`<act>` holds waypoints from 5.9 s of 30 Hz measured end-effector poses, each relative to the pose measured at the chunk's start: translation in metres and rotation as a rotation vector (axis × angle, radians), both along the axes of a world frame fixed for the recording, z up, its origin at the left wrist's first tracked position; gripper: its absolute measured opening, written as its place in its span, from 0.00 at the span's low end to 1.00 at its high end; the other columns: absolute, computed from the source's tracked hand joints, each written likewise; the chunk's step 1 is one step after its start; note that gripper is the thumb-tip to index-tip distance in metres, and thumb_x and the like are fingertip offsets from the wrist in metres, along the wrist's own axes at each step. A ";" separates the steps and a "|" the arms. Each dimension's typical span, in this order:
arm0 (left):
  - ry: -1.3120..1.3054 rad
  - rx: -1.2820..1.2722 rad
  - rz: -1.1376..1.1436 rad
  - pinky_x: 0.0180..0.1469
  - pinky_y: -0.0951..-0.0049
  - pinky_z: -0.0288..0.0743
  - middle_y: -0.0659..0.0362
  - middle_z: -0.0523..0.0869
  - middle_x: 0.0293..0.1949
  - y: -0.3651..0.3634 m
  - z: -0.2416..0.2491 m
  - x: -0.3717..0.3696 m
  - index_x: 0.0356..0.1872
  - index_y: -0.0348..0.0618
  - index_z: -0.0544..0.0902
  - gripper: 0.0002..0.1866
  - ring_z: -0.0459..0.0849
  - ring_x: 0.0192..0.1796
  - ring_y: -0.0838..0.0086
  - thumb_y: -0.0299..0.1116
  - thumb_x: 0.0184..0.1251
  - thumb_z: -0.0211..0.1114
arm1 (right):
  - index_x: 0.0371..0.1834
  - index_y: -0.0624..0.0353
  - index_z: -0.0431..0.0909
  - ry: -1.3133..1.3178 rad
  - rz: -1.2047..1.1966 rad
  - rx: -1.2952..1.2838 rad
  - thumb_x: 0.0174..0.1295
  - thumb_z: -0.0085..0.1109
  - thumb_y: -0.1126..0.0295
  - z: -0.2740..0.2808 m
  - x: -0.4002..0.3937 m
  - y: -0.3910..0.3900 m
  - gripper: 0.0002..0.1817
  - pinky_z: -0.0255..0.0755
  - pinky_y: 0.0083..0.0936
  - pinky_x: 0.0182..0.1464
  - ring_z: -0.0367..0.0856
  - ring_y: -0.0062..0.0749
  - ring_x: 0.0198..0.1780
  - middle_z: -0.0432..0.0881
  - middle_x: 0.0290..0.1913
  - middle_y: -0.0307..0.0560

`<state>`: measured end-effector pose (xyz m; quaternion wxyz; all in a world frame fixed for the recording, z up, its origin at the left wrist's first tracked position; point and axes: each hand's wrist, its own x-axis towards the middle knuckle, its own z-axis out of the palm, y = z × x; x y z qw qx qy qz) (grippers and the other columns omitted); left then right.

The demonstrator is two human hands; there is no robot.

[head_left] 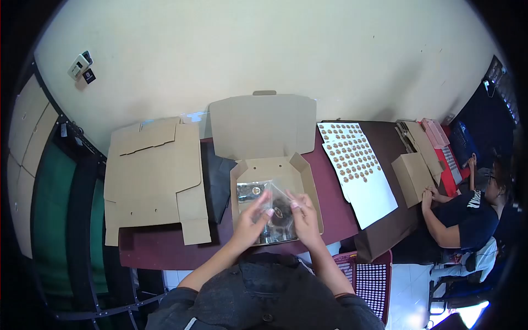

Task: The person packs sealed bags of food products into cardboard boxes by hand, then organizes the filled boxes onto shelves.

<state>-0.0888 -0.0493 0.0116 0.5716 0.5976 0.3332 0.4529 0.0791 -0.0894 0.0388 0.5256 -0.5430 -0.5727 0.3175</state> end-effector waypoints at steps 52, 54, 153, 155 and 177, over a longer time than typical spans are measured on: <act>0.175 0.184 -0.138 0.64 0.58 0.57 0.58 0.86 0.30 -0.005 0.037 -0.018 0.29 0.38 0.82 0.04 0.83 0.37 0.72 0.28 0.56 0.66 | 0.36 0.61 0.83 0.154 0.133 0.034 0.53 0.61 0.74 -0.003 0.003 -0.016 0.08 0.62 0.33 0.59 0.75 0.35 0.53 0.83 0.43 0.47; 0.246 0.190 -0.192 0.66 0.56 0.54 0.57 0.86 0.32 -0.001 0.040 -0.026 0.32 0.39 0.83 0.05 0.84 0.40 0.72 0.29 0.57 0.65 | 0.38 0.60 0.83 0.148 0.201 -0.019 0.54 0.60 0.73 0.005 0.011 -0.015 0.09 0.60 0.34 0.61 0.74 0.37 0.55 0.83 0.44 0.47; 0.177 -0.345 -0.332 0.54 0.73 0.68 0.55 0.76 0.51 0.021 -0.102 0.003 0.62 0.37 0.63 0.32 0.74 0.52 0.73 0.45 0.62 0.62 | 0.44 0.64 0.78 0.363 0.106 -0.586 0.63 0.54 0.63 -0.104 0.013 0.025 0.15 0.69 0.20 0.45 0.75 0.22 0.43 0.80 0.42 0.42; 0.187 -0.383 -0.482 0.56 0.72 0.67 0.52 0.74 0.55 0.034 -0.103 0.003 0.63 0.38 0.62 0.35 0.72 0.55 0.71 0.46 0.60 0.64 | 0.44 0.65 0.78 0.420 0.037 -0.614 0.63 0.55 0.63 -0.126 0.032 0.039 0.15 0.69 0.19 0.43 0.76 0.22 0.41 0.80 0.40 0.42; -0.143 -0.576 0.078 0.62 0.70 0.60 0.55 0.65 0.61 0.126 -0.107 0.026 0.61 0.43 0.65 0.25 0.63 0.64 0.70 0.28 0.63 0.60 | 0.51 0.64 0.74 0.459 -0.051 -0.751 0.57 0.58 0.75 -0.105 0.091 0.137 0.17 0.75 0.22 0.37 0.77 0.22 0.36 0.80 0.39 0.41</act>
